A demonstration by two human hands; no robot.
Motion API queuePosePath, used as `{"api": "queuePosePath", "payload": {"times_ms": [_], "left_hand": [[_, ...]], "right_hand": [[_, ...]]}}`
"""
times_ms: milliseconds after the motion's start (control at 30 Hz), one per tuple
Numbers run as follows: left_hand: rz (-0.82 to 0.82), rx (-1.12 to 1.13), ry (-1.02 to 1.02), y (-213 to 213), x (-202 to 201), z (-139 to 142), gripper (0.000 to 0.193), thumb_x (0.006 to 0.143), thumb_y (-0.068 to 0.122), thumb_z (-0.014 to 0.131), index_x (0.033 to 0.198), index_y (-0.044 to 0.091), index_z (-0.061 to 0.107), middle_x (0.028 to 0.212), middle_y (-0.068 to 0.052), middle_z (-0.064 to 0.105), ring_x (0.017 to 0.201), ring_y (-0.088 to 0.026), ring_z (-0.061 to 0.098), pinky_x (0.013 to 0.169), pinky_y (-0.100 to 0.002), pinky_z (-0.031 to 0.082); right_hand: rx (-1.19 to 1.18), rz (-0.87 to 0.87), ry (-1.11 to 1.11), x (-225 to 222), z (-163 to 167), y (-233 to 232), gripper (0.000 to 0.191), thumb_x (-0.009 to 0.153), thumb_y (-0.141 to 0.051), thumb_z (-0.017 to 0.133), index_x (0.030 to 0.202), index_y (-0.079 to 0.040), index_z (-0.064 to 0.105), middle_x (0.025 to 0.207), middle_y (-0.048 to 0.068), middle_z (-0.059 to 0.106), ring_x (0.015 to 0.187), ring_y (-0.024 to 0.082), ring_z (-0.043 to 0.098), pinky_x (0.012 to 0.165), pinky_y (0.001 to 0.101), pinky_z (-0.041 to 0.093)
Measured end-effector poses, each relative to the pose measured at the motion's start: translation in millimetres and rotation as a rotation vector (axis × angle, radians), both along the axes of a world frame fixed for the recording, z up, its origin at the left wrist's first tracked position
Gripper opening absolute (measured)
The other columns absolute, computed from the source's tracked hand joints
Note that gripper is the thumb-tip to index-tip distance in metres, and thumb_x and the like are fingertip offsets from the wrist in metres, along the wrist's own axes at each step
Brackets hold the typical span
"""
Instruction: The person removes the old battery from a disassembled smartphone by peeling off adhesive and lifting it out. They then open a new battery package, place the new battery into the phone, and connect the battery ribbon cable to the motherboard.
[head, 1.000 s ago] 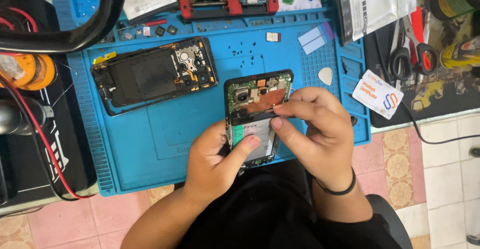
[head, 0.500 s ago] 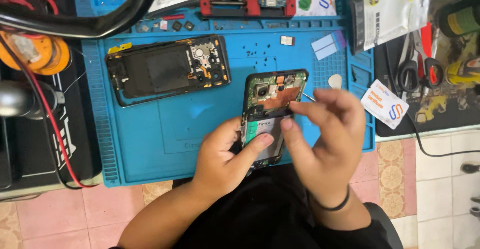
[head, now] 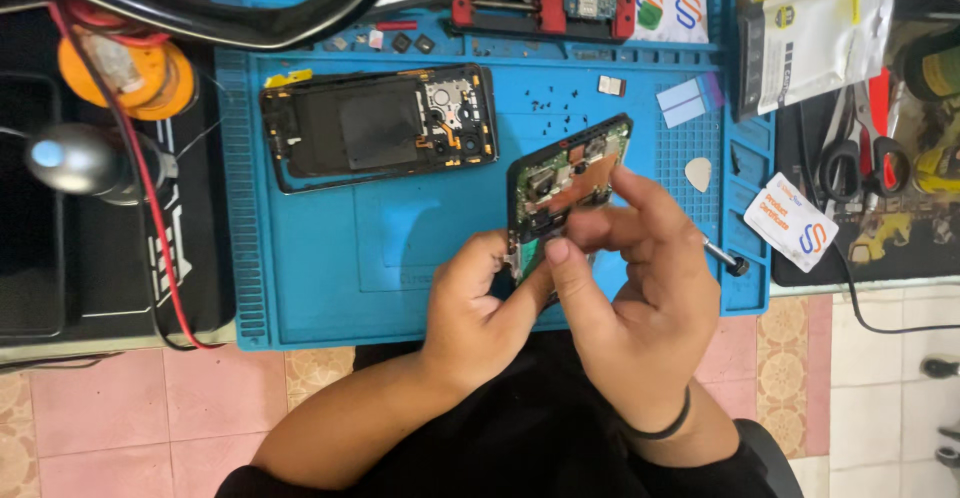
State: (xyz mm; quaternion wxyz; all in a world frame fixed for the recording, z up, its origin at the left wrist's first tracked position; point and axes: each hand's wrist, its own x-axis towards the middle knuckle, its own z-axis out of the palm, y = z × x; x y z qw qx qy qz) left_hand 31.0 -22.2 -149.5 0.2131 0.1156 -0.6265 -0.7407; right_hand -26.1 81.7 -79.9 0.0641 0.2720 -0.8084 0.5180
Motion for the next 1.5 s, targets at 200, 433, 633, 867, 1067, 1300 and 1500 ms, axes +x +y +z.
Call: {"api": "queuePosePath", "payload": {"times_ms": [200, 433, 633, 867, 1067, 1300, 1500], "left_hand": [[0.096, -0.129, 0.056, 4.2, 0.5, -1.1, 0.021, 0.097, 0.008, 0.076, 0.113, 0.0, 0.066, 0.103, -0.009, 0.077, 0.092, -0.013, 0.074, 0.08, -0.028, 0.06], [0.128, -0.173, 0.043, 5.5, 3.1, 0.4, 0.021, 0.096, 0.008, 0.078, 0.113, 0.002, 0.066, 0.102, -0.01, 0.078, 0.091, -0.016, 0.077, 0.078, -0.029, 0.06], [0.136, -0.251, 0.092, 3.5, 1.7, 2.5, 0.022, 0.095, 0.008, 0.079, 0.113, 0.003, 0.067, 0.103, -0.011, 0.076, 0.091, -0.019, 0.077, 0.079, -0.03, 0.059], [0.129, -0.242, 0.039, 3.6, 1.8, 0.6, 0.024, 0.094, 0.008, 0.08, 0.113, 0.003, 0.067, 0.101, -0.011, 0.076, 0.088, -0.019, 0.076, 0.077, -0.03, 0.059], [0.108, -0.257, 0.064, 2.5, 1.9, -0.7, 0.024, 0.094, 0.006, 0.078, 0.115, 0.002, 0.066, 0.104, -0.013, 0.075, 0.092, -0.023, 0.076, 0.08, -0.032, 0.059], [0.089, -0.241, 0.08, 0.4, 3.4, 0.3, 0.025, 0.095, 0.004, 0.077, 0.117, 0.002, 0.065, 0.106, -0.013, 0.075, 0.096, -0.024, 0.077, 0.083, -0.032, 0.059], [0.072, -0.241, 0.088, -1.1, 3.9, 0.8, 0.026, 0.095, 0.003, 0.076, 0.119, 0.002, 0.065, 0.106, -0.014, 0.075, 0.096, -0.025, 0.077, 0.082, -0.032, 0.059]], "right_hand": [[0.133, -0.04, 0.155, 7.6, 4.1, -6.0, 0.055, 0.096, 0.002, 0.08, 0.143, 0.004, 0.051, 0.114, 0.017, 0.074, 0.096, 0.016, 0.077, 0.085, 0.0245, 0.061], [0.022, 0.007, -0.022, 8.3, 5.6, -1.9, 0.059, 0.096, 0.004, 0.078, 0.147, 0.004, 0.048, 0.106, 0.013, 0.072, 0.098, 0.015, 0.073, 0.087, 0.0246, 0.057], [-0.117, 0.166, -0.24, -3.2, 5.7, 9.2, 0.066, 0.096, 0.011, 0.068, 0.153, 0.005, 0.034, 0.103, 0.01, 0.065, 0.098, 0.013, 0.066, 0.096, 0.0281, 0.055], [-0.141, 0.216, -0.193, -2.2, -4.3, 11.2, 0.05, 0.097, 0.012, 0.069, 0.131, 0.0, 0.034, 0.105, 0.014, 0.067, 0.099, 0.014, 0.066, 0.098, 0.0256, 0.05], [-0.191, 0.19, -0.259, 1.2, -5.7, 9.0, 0.047, 0.097, 0.012, 0.07, 0.127, -0.001, 0.036, 0.104, 0.014, 0.067, 0.099, 0.014, 0.068, 0.096, 0.025, 0.052], [-0.204, 0.153, -0.297, 4.7, -1.2, 4.7, 0.048, 0.096, 0.012, 0.072, 0.126, -0.001, 0.036, 0.098, 0.013, 0.07, 0.097, 0.012, 0.068, 0.097, 0.0258, 0.054], [-0.213, 0.109, -0.267, 8.0, -1.8, 1.9, 0.05, 0.095, 0.011, 0.074, 0.129, 0.0, 0.038, 0.097, 0.011, 0.068, 0.096, 0.011, 0.069, 0.095, 0.024, 0.054]]}}
